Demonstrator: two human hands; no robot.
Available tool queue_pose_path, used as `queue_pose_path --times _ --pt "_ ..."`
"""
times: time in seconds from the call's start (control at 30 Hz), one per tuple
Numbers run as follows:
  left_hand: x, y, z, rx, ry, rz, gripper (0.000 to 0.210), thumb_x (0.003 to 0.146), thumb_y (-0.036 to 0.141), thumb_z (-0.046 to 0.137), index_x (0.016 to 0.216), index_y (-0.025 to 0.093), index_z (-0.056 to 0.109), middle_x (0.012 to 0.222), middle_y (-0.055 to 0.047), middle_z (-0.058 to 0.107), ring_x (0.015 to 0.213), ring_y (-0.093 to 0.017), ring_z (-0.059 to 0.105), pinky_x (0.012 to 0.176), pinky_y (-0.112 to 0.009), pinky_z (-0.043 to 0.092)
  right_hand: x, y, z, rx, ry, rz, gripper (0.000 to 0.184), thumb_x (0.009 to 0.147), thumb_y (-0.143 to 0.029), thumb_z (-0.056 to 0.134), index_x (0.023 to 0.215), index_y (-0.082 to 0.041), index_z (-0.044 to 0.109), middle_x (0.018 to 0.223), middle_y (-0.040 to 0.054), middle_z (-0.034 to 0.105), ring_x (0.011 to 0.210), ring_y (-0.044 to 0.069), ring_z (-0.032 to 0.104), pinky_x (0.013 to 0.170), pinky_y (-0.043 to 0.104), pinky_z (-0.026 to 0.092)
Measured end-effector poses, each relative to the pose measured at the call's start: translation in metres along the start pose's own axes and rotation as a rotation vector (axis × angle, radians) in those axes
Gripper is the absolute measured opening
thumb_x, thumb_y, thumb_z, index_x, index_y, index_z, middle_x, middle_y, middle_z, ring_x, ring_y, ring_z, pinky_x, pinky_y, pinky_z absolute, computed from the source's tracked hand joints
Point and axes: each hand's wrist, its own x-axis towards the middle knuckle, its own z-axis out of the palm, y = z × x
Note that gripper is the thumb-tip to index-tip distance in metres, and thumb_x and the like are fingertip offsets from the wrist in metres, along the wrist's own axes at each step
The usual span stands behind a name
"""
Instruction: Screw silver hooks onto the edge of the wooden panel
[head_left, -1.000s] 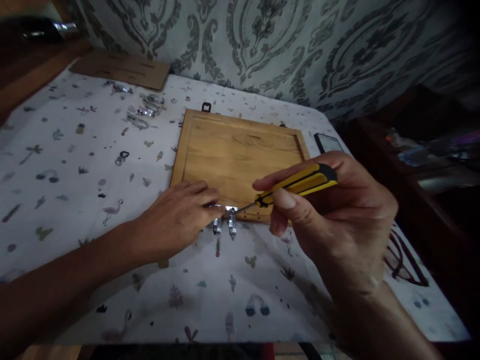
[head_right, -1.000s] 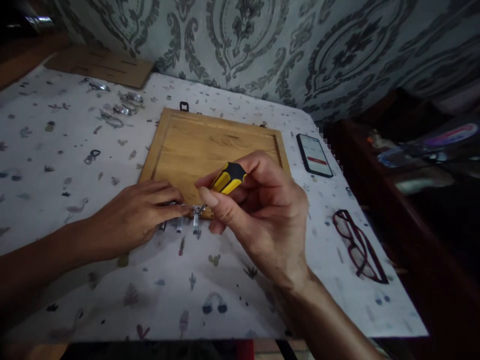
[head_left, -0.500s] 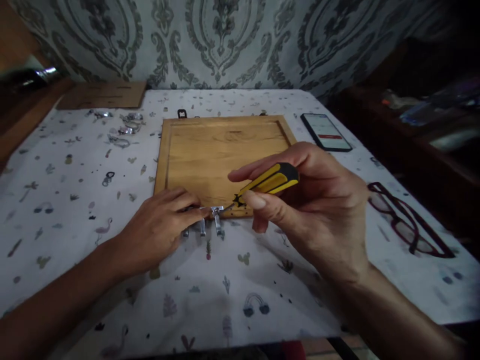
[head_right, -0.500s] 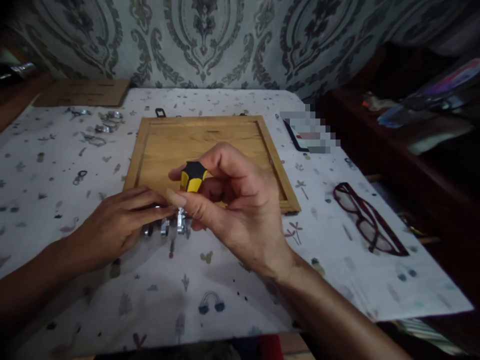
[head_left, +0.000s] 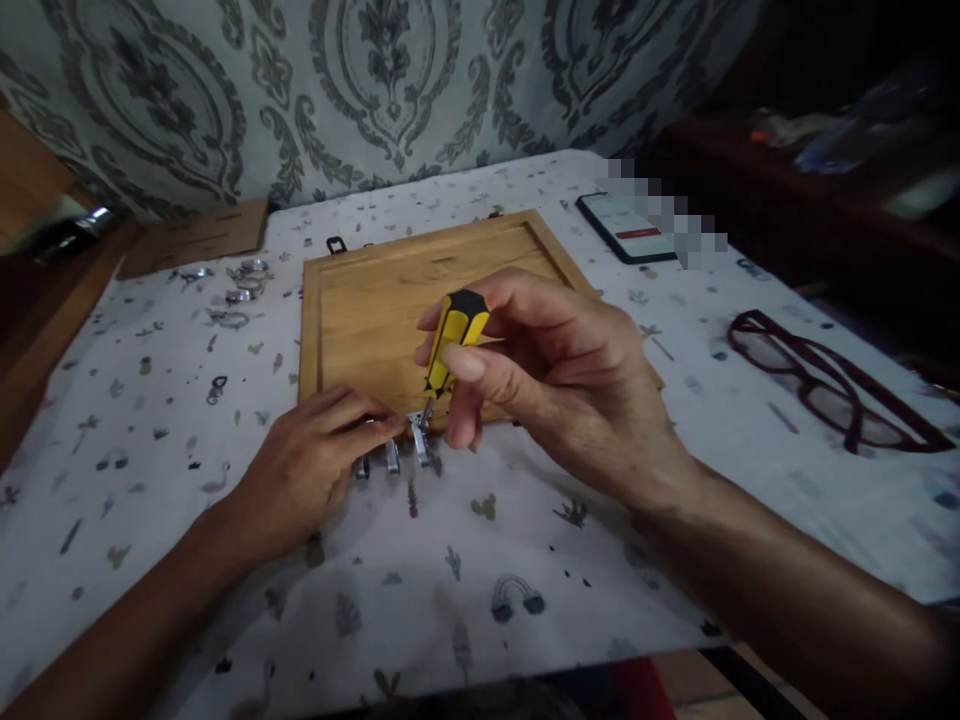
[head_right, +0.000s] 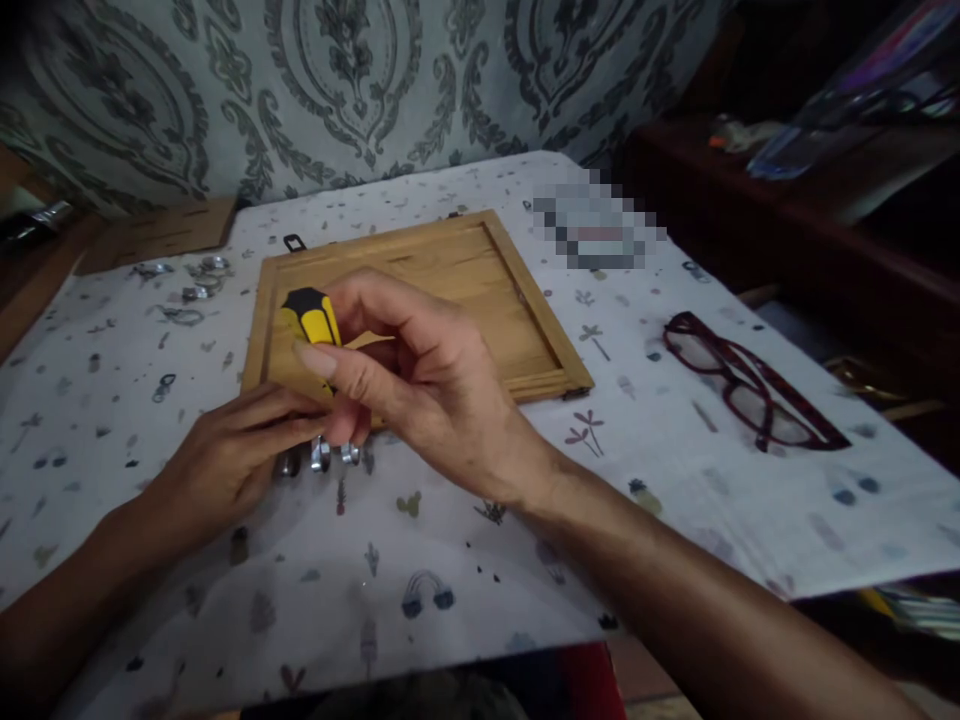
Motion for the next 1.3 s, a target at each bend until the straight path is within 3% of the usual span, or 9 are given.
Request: queue_pose_path --times 0.33,0.53,0.73,1.3 --pt "0.0010 -0.0002 0.0014 -0.012 0.030 0.025 0.051 0.085 -0.008 0.040 0.121 0.016 0.066 0.112 -0.006 0.071 0.098 -0.020 0.064 0.082 -0.035 0.057 -0.0041 -0.0044 0.0021 -0.101 0.219 -0.114 0.025 0.090 -0.040 0.073 0.082 -0.023 0.058 0.086 -0.0034 0.068 0.044 0.006 0.062 0.037 0.020 0.049" --pt "0.0020 0.0010 0.0012 -0.008 0.044 0.024 0.048 0.088 -0.006 0.039 0.119 0.016 0.067 0.108 -0.006 0.071 0.096 -0.019 0.065 0.080 -0.033 0.057 -0.0047 -0.0005 0.0011 -0.147 0.219 -0.118 0.023 0.090 -0.040 0.074 0.083 -0.023 0.060 0.084 -0.0030 0.065 0.046 0.007 0.063 0.039 0.020 0.051" --pt "0.0020 0.0008 0.0019 -0.008 0.063 0.022 0.048 0.087 -0.006 0.040 0.118 0.018 0.068 0.109 -0.006 0.072 0.095 -0.019 0.066 0.080 -0.034 0.058 -0.0051 0.0012 0.0033 -0.171 0.206 -0.093 0.013 0.094 -0.022 0.066 0.084 -0.024 0.058 0.084 -0.0071 0.062 0.047 0.005 0.065 0.041 0.016 0.051" --pt "-0.0001 0.0006 0.0041 -0.039 0.053 -0.011 0.049 0.090 -0.004 0.040 0.121 0.022 0.069 0.110 -0.006 0.072 0.097 -0.020 0.065 0.082 -0.036 0.057 -0.0042 0.0026 0.0051 -0.124 0.171 -0.070 0.016 0.093 -0.023 0.068 0.081 -0.023 0.056 0.084 -0.0072 0.060 0.047 0.005 0.066 0.041 0.016 0.053"
